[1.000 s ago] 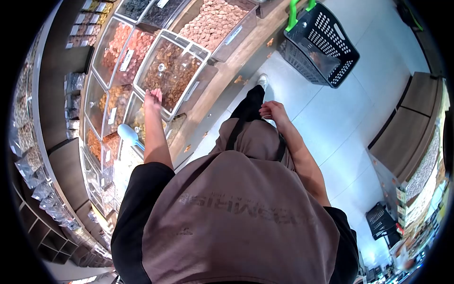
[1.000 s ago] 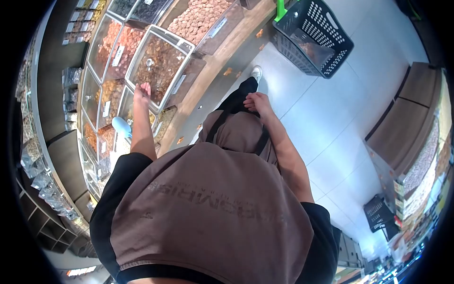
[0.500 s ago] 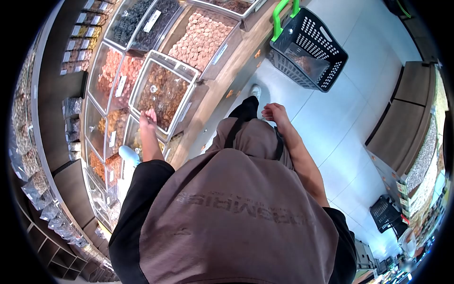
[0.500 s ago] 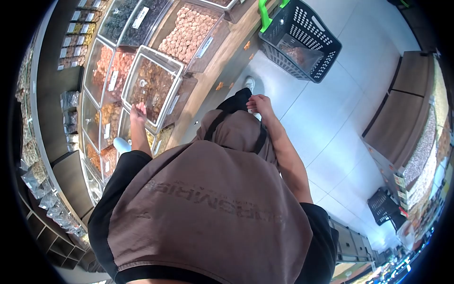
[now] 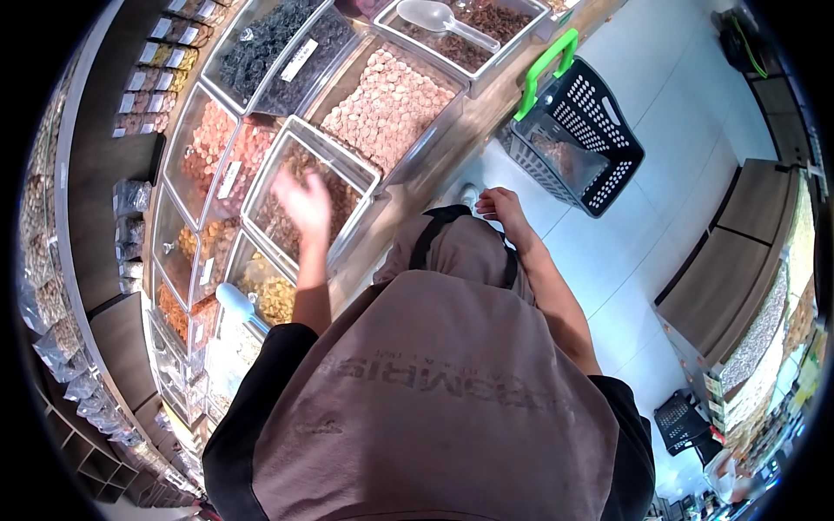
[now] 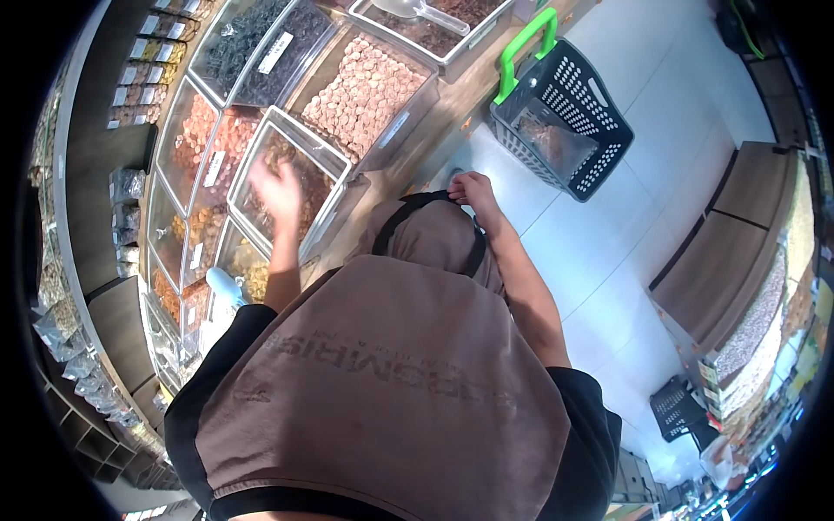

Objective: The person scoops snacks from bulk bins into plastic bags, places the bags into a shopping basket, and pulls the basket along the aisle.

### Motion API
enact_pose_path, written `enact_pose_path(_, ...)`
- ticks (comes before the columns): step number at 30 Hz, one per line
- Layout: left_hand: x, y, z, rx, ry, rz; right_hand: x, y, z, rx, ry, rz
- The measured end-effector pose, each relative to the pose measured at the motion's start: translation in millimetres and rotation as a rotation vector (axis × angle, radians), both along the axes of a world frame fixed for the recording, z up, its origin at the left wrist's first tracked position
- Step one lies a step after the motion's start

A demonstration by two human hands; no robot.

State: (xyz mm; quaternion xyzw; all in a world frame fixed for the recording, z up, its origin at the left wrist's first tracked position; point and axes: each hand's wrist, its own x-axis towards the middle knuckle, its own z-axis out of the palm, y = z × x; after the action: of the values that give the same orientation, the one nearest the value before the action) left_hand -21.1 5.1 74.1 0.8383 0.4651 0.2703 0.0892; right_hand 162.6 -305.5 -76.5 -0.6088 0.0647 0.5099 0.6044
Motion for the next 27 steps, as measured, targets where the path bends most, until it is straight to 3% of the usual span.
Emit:
enact_pose_path(3,75.4,-50.7,-5.7,-0.13,-0.047,-0.377,12.3,9.2,1.6,-0.023,-0.003,-0.01)
enact_pose_path(4,97.0,-64.6,-31.0,-0.116,-0.187,-0.561,15.0,10.2,0.8,-0.033,0.009,-0.015)
enact_pose_path(5,120.1,-87.1,-28.8,-0.469,-0.164,-0.637,17.7,9.1,-0.4,-0.045,0.02,-0.028)
enact_pose_path(6,140.3,-107.9,-29.1,-0.372,-0.136,-0.81,19.9,9.3,1.6,-0.065,0.043,-0.053)
enact_pose_path(8,172.2,-150.7,-47.3,-0.588,0.003,-1.017,19.0,2.2,-6.6,-0.047,0.032,-0.107)
enact_pose_path(11,206.1,-199.8,-62.2,-0.644,0.229,-1.366,7.5,-24.8,4.6,0.07,-0.126,-0.232)
enact_pose_path(13,219.0,-227.5,-83.8,-0.713,0.476,-1.643,9.8,-49.2,-10.9,0.046,-0.077,-0.277)
enact_pose_path(16,234.4,-263.3,-101.2,-0.808,0.571,-1.703,7.9,-92.2,-28.7,0.016,0.047,-0.327)
enact_pose_path(19,247.9,-303.6,-118.8,-0.84,0.597,-1.775,8.9,-135.9,-25.6,0.083,-0.279,-0.311)
enact_pose_path(22,257.5,-346.4,-132.7,-0.904,0.606,-1.788,27.9,-180.6,-7.4,-0.037,-0.144,-0.354)
enact_pose_path(24,266.7,-372.0,-136.6,-0.819,0.66,-1.714,36.0,-210.3,-40.7,-0.066,-0.181,-0.403)
enact_pose_path(25,276.5,-384.3,-138.0,-0.901,0.847,-1.668,42.1,-226.9,-50.4,-0.319,-0.296,-0.251)
enact_pose_path(26,281.0,-394.4,-141.3,-0.911,0.848,-1.669,46.1,-244.1,-58.5,-0.573,-0.412,-0.083)
enact_pose_path(27,284.4,-400.7,-154.8,-0.879,0.983,-1.613,49.5,-257.2,-55.2,-0.662,-0.447,-0.046)
